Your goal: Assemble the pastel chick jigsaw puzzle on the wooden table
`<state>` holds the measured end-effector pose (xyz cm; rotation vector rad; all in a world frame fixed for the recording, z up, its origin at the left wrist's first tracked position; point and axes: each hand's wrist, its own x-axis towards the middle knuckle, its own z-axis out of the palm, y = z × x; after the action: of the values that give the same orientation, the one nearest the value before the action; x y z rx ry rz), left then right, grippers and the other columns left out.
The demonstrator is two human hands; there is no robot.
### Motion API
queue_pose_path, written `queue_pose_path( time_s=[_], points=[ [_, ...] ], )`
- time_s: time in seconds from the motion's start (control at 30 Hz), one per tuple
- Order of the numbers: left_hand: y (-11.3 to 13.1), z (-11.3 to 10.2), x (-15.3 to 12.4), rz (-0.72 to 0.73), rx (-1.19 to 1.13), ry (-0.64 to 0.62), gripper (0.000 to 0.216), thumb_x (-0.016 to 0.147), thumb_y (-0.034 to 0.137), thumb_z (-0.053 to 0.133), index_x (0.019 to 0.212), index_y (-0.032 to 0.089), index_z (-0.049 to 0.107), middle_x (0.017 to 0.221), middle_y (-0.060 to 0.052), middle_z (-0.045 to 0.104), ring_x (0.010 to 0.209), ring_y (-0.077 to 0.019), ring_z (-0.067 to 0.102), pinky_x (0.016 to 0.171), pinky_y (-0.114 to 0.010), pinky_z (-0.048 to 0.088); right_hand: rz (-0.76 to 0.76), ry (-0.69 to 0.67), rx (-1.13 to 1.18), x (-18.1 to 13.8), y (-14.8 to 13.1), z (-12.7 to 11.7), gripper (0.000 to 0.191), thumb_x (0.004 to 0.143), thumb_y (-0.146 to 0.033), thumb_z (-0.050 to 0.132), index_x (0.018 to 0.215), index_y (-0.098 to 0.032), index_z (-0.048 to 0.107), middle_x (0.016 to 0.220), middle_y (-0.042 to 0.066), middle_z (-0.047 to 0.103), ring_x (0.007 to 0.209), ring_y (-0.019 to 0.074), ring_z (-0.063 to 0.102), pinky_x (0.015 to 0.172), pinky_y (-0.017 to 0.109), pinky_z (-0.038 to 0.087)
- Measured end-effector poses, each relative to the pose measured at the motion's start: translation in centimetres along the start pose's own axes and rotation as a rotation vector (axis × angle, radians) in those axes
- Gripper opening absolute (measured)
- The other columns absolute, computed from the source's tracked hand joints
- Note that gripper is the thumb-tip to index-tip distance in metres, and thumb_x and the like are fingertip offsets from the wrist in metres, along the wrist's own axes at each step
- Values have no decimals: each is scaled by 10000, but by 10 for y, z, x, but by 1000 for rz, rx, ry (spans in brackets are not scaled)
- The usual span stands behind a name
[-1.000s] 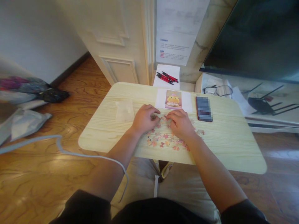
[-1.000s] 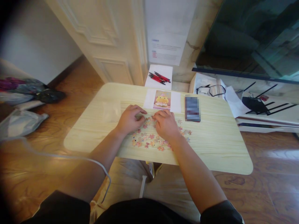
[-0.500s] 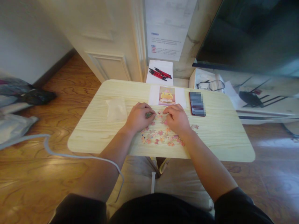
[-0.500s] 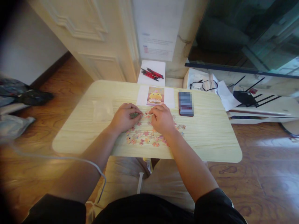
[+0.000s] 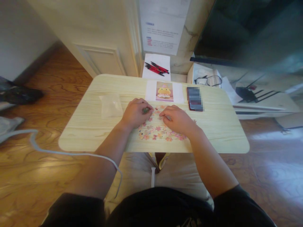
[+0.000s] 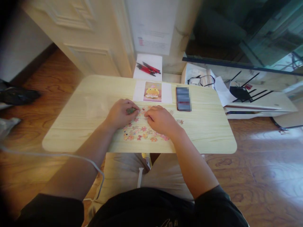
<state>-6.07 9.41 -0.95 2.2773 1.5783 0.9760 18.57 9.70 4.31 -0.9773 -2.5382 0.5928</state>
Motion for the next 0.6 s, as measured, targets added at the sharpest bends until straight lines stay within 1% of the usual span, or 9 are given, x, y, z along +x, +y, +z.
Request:
queue_pose_path(
  time_s=[0.03,0.13,0.27,0.37,0.6],
  points=[
    [0,0,0,2,-3,0,190,879,356,667,900,231,809,933,-67,741,914,-258,632,898,-440,487,-4,-29,-9,-7,-6,-2,298,939,-123,544,1059,-221,799,1075,64,759,1092,251,643,1020,412,483],
    [1,0,0,7,-1,-7,207,897,361,654,917,236,816,955,-64,743,930,-253,639,922,-438,480,-4,-55,1,-29,-22,-4,263,988,-157,563,1082,-213,802,1078,71,739,1075,236,645,994,391,500],
    [0,3,0,-1,-5,7,195,889,350,658,917,241,816,962,-57,742,942,-250,639,938,-435,472,64,-50,15,-53,-36,3,278,1033,-210,562,1198,-242,783,1097,80,709,1062,228,649,983,392,520],
    [-3,6,0,-4,-10,26,175,876,342,670,908,242,810,956,-52,741,944,-249,637,951,-434,470,74,-79,-14,-59,-43,8,290,1045,-260,576,1268,-249,760,1092,87,685,1025,230,645,960,396,531],
    [-3,4,0,3,3,7,180,882,343,668,918,239,810,975,-45,743,942,-240,631,930,-419,474,94,-83,-106,-57,-47,18,269,1046,-270,581,1250,-242,755,1097,95,651,1057,244,622,1013,422,514]
  ],
)
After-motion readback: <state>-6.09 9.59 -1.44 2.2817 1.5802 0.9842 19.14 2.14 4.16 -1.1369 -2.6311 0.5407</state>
